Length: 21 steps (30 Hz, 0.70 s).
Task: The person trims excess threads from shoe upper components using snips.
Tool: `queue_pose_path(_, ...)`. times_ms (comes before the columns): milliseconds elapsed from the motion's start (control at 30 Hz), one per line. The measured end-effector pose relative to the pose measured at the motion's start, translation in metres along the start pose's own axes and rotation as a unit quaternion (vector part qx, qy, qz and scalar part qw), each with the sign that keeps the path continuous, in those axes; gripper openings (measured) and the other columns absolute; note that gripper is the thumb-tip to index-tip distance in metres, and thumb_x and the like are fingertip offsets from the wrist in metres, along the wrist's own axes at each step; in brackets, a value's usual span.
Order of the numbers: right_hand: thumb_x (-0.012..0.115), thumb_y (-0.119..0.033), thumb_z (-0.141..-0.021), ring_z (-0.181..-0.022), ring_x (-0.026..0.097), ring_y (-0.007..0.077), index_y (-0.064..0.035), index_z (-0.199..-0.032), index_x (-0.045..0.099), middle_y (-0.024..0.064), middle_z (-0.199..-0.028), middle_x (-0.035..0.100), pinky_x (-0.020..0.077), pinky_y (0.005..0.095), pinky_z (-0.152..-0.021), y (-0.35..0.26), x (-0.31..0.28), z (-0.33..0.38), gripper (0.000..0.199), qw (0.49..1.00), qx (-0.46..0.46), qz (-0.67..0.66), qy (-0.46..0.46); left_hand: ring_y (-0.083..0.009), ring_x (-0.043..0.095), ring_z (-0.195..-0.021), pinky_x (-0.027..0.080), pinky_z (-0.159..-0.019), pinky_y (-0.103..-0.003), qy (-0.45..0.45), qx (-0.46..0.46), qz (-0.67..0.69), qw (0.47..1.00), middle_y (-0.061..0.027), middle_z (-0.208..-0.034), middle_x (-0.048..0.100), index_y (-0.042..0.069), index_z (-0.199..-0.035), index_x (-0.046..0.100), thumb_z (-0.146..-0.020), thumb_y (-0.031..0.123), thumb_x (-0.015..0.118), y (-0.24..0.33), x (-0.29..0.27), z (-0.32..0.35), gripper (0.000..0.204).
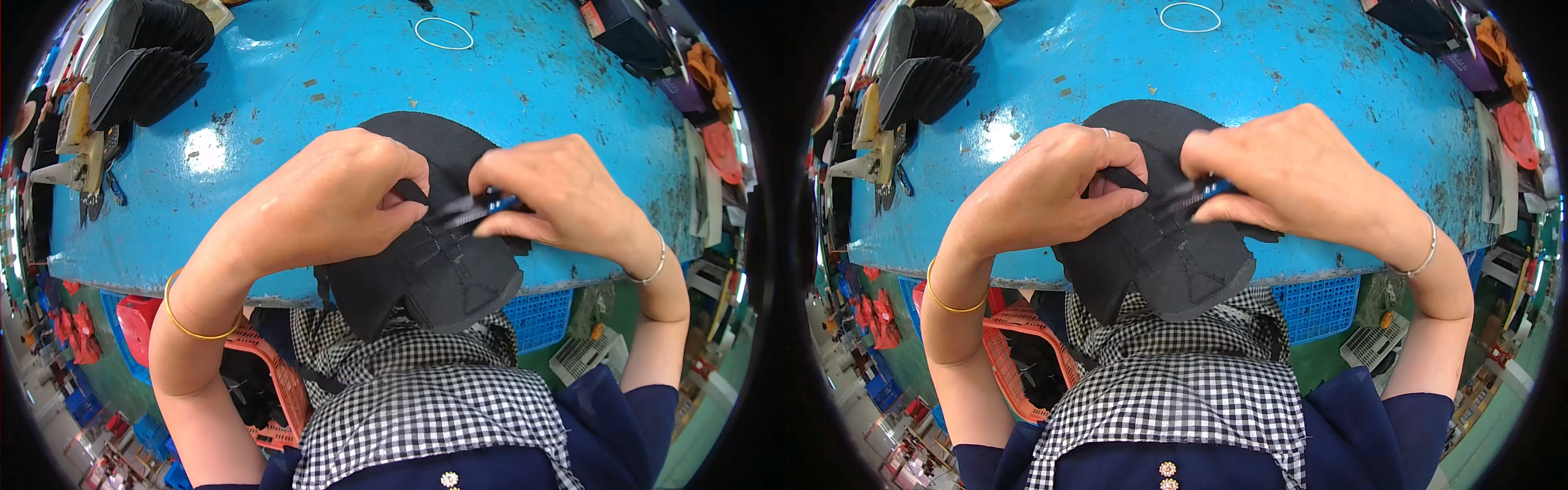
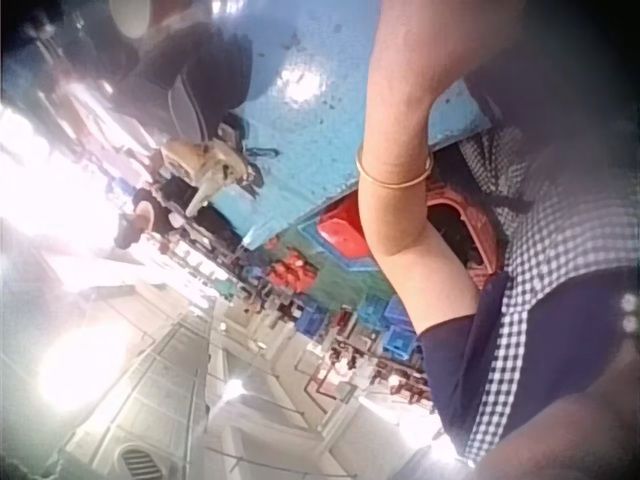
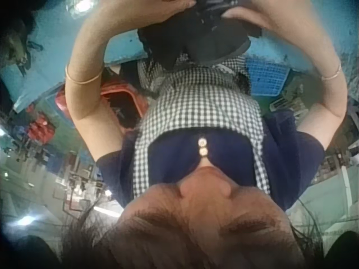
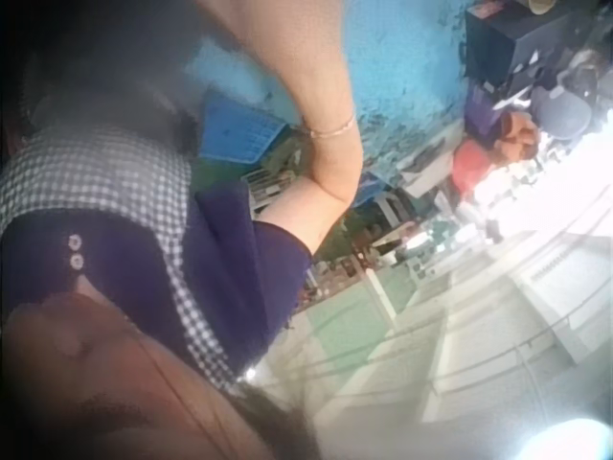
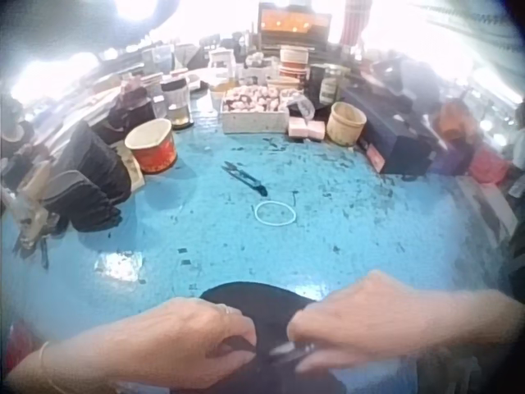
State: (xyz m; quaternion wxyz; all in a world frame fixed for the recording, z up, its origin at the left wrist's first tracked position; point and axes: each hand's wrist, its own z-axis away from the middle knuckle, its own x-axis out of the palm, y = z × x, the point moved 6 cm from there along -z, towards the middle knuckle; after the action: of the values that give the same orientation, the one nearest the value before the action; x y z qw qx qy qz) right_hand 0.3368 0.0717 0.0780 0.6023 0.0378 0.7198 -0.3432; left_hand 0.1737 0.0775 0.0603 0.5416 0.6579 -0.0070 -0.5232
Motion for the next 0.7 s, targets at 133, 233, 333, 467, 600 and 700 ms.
queue_pose_path(133,0.065,-0.039,-0.092,-0.068,0.064,0.0287,-0.0109,-0.097,0.057,0.0079,-0.071,0.062,0.0457,0.0405,-0.058,0.006,-0.001,-0.001,0.030,0.998,0.043,0.033,-0.008,-0.0305,0.062,-0.063,0.049,-0.060,-0.037,-0.017,0.005,-0.008,1.000,-0.0164,-0.069,0.061,0.000,-0.093,0.066,-0.082,0.010,0.071,-0.001,0.000,0.001,0.016)
queue_pose_path(233,0.067,-0.038,-0.091,-0.064,0.062,0.0287,-0.0107,-0.094,0.058,0.0074,-0.066,0.060,0.0447,0.0402,-0.056,0.004,0.007,-0.012,0.029,0.999,0.030,-0.002,-0.025,-0.0295,0.063,-0.065,0.049,-0.060,-0.036,0.005,0.027,0.023,0.999,-0.0165,-0.071,0.062,0.001,-0.094,0.066,-0.083,0.009,0.071,0.000,-0.001,0.002,0.014)
queue_pose_path(333,0.068,-0.038,-0.091,-0.060,0.060,0.0287,-0.0106,-0.092,0.058,0.0067,-0.061,0.058,0.0440,0.0397,-0.055,0.007,0.008,-0.014,0.029,1.000,0.024,-0.005,-0.016,-0.0289,0.063,-0.066,0.049,-0.060,-0.036,0.014,0.046,0.035,0.998,-0.0163,-0.073,0.062,0.001,-0.095,0.066,-0.085,0.009,0.070,-0.003,-0.003,0.002,0.013)
queue_pose_path(467,0.069,-0.037,-0.090,-0.061,0.060,0.0281,-0.0106,-0.094,0.058,0.0070,-0.065,0.059,0.0442,0.0390,-0.055,0.007,0.002,-0.006,0.029,0.999,0.037,-0.013,-0.011,-0.0264,0.060,-0.063,0.048,-0.060,-0.035,-0.017,-0.001,0.056,0.998,-0.0152,-0.073,0.062,0.002,-0.096,0.066,-0.086,0.010,0.069,-0.006,-0.003,0.002,0.013)
queue_pose_path(600,0.068,-0.037,-0.090,-0.065,0.063,0.0275,-0.0103,-0.096,0.058,0.0075,-0.074,0.063,0.0457,0.0393,-0.056,-0.018,-0.015,-0.004,0.029,0.999,0.048,0.008,0.015,-0.0241,0.056,-0.060,0.046,-0.058,-0.034,-0.012,0.007,0.059,0.998,-0.0136,-0.073,0.061,0.002,-0.097,0.066,-0.087,0.011,0.069,-0.010,-0.001,0.006,0.013)
queue_pose_path(700,0.067,-0.037,-0.091,-0.068,0.065,0.0277,-0.0100,-0.096,0.058,0.0072,-0.075,0.065,0.0467,0.0392,-0.057,-0.019,-0.016,0.001,0.029,0.994,0.059,0.091,0.028,-0.0238,0.055,-0.061,0.045,-0.058,-0.034,-0.023,-0.010,0.068,0.997,-0.0130,-0.074,0.062,0.002,-0.097,0.066,-0.088,0.011,0.068,-0.008,-0.002,0.007,0.013)
